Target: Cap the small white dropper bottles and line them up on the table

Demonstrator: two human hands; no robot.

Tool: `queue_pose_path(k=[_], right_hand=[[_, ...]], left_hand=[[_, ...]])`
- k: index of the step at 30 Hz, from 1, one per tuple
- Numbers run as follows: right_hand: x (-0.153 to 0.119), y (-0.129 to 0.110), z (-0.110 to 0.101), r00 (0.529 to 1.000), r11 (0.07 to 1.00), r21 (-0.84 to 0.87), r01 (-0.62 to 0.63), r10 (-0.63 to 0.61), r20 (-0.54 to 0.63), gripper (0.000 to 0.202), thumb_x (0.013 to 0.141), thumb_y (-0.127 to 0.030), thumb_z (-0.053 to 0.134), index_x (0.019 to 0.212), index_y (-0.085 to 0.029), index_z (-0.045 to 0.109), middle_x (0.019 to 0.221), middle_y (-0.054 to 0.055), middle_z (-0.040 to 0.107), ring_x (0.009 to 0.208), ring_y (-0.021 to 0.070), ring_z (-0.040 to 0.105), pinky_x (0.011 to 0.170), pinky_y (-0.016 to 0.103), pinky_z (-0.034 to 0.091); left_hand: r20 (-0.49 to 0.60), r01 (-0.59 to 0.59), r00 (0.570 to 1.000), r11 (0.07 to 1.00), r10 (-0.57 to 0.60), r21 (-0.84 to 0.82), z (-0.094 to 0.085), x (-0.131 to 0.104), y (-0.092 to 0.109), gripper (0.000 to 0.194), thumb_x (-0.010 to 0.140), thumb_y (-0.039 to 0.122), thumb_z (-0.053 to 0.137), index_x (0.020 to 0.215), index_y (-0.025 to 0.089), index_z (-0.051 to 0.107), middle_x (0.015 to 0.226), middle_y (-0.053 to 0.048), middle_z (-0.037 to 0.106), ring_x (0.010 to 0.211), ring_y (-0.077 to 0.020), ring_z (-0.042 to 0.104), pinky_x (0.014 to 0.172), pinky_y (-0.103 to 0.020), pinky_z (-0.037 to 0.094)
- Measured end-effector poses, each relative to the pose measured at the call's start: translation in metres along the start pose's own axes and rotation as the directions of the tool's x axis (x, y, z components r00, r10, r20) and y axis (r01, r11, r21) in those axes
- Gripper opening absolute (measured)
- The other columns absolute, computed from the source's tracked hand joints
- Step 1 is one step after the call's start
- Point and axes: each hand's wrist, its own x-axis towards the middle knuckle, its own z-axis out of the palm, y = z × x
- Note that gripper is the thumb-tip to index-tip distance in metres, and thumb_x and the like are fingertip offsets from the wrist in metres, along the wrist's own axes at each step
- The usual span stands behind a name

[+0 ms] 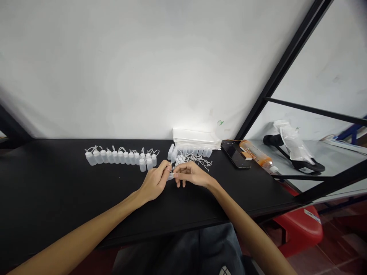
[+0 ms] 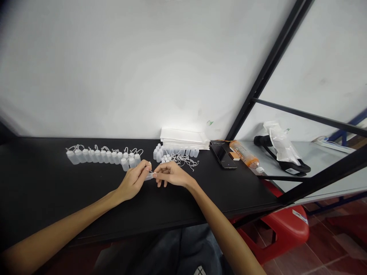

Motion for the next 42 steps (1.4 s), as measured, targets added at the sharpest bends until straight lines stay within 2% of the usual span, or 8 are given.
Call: queue_pose_path(k=[5,11,19,34,42], right_hand=[[-0.0002,0.0001,-0.0001,0.999,1.000,-0.013,0.012,-0.013,-0.038,0.037,0.076,-0.044,0.073,0.092,-0.011,0.069,0.065,0.003,0.066,0.056,0.0133,0.065,0.046,0.020,0.050],[-0.0011,-0.0029,0.0003,0.999,1.000,-0.025,0.004,-0.005,-0.046,0.036,0.074,-0.043,0.075,0.087,-0.011,0.066,0.064,0.003,0.065,0.056,0.0132,0.065,0.046,0.020,0.050],[-0.0015,-0.0043,0.0000,0.999,0.999,-0.048,-0.025,0.023,-0.045,0.036,0.073,-0.043,0.075,0.085,-0.011,0.066,0.064,0.003,0.065,0.055,0.0128,0.064,0.047,0.020,0.049],[-0.0020,-0.0039,-0.0020,1.000,0.996,-0.086,-0.004,0.003,-0.014,0.037,0.075,-0.045,0.073,0.088,-0.011,0.066,0.066,0.003,0.065,0.056,0.0127,0.064,0.049,0.021,0.050],[-0.0023,-0.0028,-0.0035,0.999,0.999,-0.012,0.042,-0.042,-0.008,0.036,0.077,-0.044,0.072,0.091,-0.011,0.067,0.068,0.004,0.066,0.057,0.0134,0.065,0.048,0.021,0.050]], left_hand=[[0.009,0.026,1.000,0.999,-0.026,-0.022,-0.0002,0.0007,0.0001,0.022,0.100,0.029,0.028,0.084,0.020,0.042,0.063,0.006,0.040,0.050,-0.0105,0.040,0.054,-0.024,0.032],[0.020,0.022,1.000,1.000,-0.022,-0.007,-0.0004,-0.0001,0.0004,0.021,0.099,0.028,0.029,0.085,0.020,0.042,0.061,0.006,0.038,0.048,-0.0101,0.038,0.053,-0.024,0.031],[0.037,0.014,0.999,1.000,-0.014,0.016,-0.0005,-0.0005,-0.0007,0.021,0.099,0.028,0.028,0.086,0.020,0.041,0.063,0.006,0.040,0.049,-0.0104,0.040,0.054,-0.024,0.032],[0.043,0.036,0.998,0.999,-0.036,0.009,-0.0016,0.0004,0.0002,0.022,0.099,0.030,0.029,0.086,0.020,0.043,0.062,0.006,0.040,0.050,-0.0111,0.040,0.053,-0.025,0.031],[0.044,0.221,0.975,0.940,-0.217,-0.260,-0.0005,0.0039,0.0025,0.028,0.098,0.041,0.035,0.083,0.020,0.045,0.059,0.006,0.036,0.048,-0.0101,0.037,0.047,-0.022,0.032]])
